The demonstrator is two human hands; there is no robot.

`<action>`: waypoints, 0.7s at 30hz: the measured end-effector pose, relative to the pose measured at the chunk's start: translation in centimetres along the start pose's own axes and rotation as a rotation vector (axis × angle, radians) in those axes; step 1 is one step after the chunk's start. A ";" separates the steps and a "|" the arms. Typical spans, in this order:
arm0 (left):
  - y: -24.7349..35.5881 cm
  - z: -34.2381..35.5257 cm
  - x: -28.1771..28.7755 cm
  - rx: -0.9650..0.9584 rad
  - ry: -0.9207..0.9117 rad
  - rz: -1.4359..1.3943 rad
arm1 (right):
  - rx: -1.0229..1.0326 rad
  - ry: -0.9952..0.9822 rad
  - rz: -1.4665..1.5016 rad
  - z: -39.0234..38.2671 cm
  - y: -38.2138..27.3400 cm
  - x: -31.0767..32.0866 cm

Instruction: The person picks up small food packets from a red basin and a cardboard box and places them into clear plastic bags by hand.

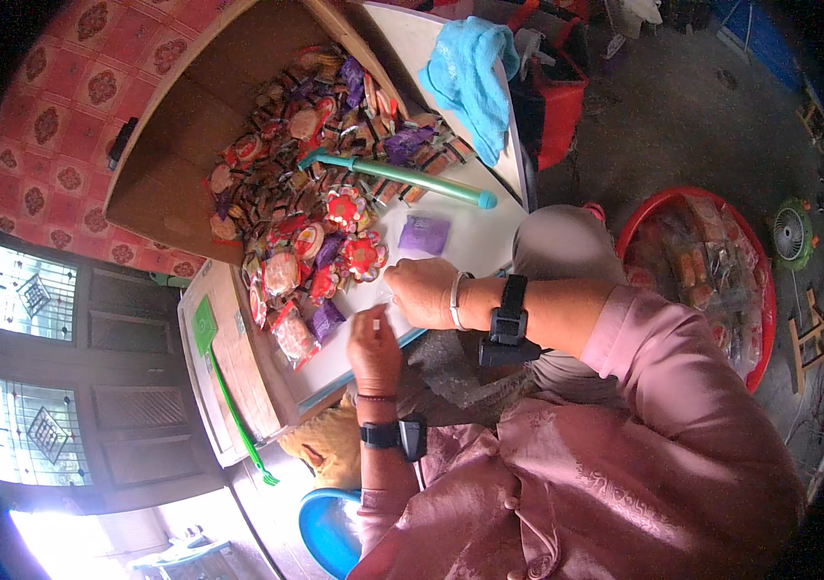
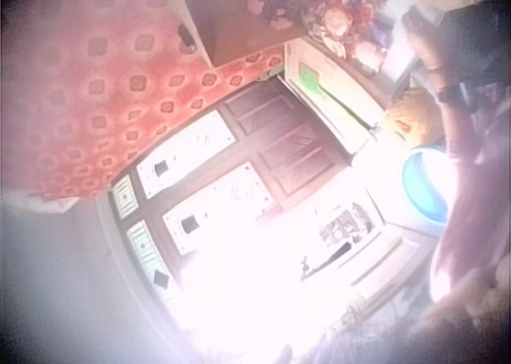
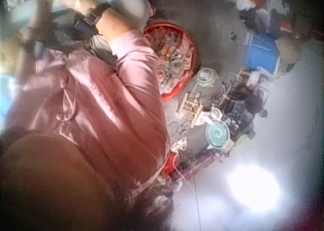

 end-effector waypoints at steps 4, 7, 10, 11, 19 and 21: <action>-3.7 1.8 3.3 0.176 0.218 0.239 | 0.021 -0.021 -0.013 0.1 -0.2 -0.3; -6.5 2.0 2.9 0.365 0.160 0.261 | 0.034 -0.015 -0.016 0.0 -0.1 -0.3; -6.5 1.7 2.5 0.302 0.159 0.254 | 0.035 -0.021 -0.010 0.0 0.0 -0.5; -6.6 1.6 2.4 0.314 0.147 0.239 | 0.032 -0.028 -0.008 0.0 0.0 -0.6; -5.0 0.6 2.3 0.264 0.109 0.114 | 0.006 -0.045 -0.001 0.0 0.2 -0.9; -4.8 0.1 2.7 0.287 0.243 0.159 | 0.011 -0.040 0.002 0.0 0.2 -0.8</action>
Point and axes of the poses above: each hand's wrist, its own z-axis towards the middle knuckle, its own x-axis out of the back of the hand, y = z × x, the point moved 8 cm from there along z, towards the middle knuckle, and after that the axes turned 13 degrees about x, right-handed, at the moved point
